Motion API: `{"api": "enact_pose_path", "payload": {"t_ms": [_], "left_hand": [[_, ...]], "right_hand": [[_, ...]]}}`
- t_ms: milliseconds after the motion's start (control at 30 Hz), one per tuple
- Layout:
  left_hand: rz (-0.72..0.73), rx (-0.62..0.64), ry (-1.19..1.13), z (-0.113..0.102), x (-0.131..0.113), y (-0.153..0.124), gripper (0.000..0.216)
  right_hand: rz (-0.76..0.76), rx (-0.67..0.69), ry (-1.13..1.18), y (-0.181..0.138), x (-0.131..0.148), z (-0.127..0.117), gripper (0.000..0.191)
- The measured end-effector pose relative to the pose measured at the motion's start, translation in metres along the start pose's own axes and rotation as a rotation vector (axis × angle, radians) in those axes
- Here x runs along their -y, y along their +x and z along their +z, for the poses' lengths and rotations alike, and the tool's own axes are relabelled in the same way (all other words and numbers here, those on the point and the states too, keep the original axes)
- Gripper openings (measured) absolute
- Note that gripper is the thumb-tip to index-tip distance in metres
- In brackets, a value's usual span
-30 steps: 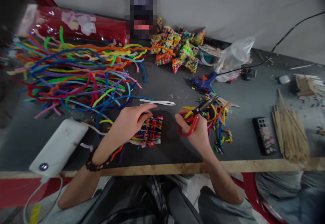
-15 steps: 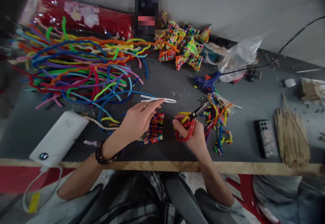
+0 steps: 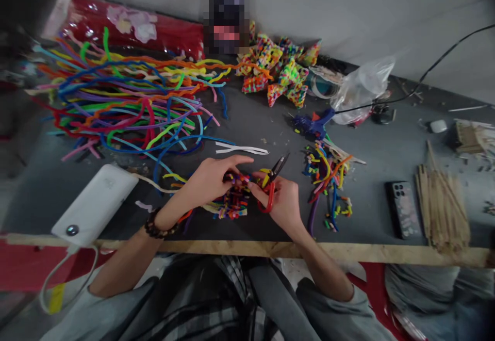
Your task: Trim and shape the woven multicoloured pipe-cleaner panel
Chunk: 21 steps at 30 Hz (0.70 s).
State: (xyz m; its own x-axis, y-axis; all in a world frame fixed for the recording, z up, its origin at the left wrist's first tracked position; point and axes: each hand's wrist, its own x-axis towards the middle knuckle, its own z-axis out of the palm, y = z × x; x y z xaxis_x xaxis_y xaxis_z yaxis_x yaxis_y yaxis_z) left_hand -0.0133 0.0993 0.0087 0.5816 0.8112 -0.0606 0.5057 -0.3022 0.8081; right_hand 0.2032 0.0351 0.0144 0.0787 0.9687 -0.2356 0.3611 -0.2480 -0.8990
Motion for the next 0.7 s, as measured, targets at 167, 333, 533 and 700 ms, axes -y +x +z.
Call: {"api": "enact_pose_path", "payload": {"t_ms": [167, 333, 533, 700], "left_hand": [[0.015, 0.072, -0.044, -0.002, -0.008, -0.001, 0.075], [0.001, 0.1, -0.006, -0.002, -0.009, 0.001, 0.075], [0.122, -0.039, 0.257, 0.004, -0.005, 0.002, 0.066], [0.501, -0.214, 0.565, -0.005, -0.032, -0.007, 0.042]], "right_hand": [[-0.069, 0.068, -0.062, -0.001, -0.005, -0.003, 0.021], [-0.085, 0.159, -0.1, 0.002, -0.005, -0.011, 0.022], [-0.094, 0.077, -0.067, 0.008, -0.011, -0.012, 0.03], [-0.132, -0.065, -0.011, 0.015, -0.013, -0.012, 0.029]]}}
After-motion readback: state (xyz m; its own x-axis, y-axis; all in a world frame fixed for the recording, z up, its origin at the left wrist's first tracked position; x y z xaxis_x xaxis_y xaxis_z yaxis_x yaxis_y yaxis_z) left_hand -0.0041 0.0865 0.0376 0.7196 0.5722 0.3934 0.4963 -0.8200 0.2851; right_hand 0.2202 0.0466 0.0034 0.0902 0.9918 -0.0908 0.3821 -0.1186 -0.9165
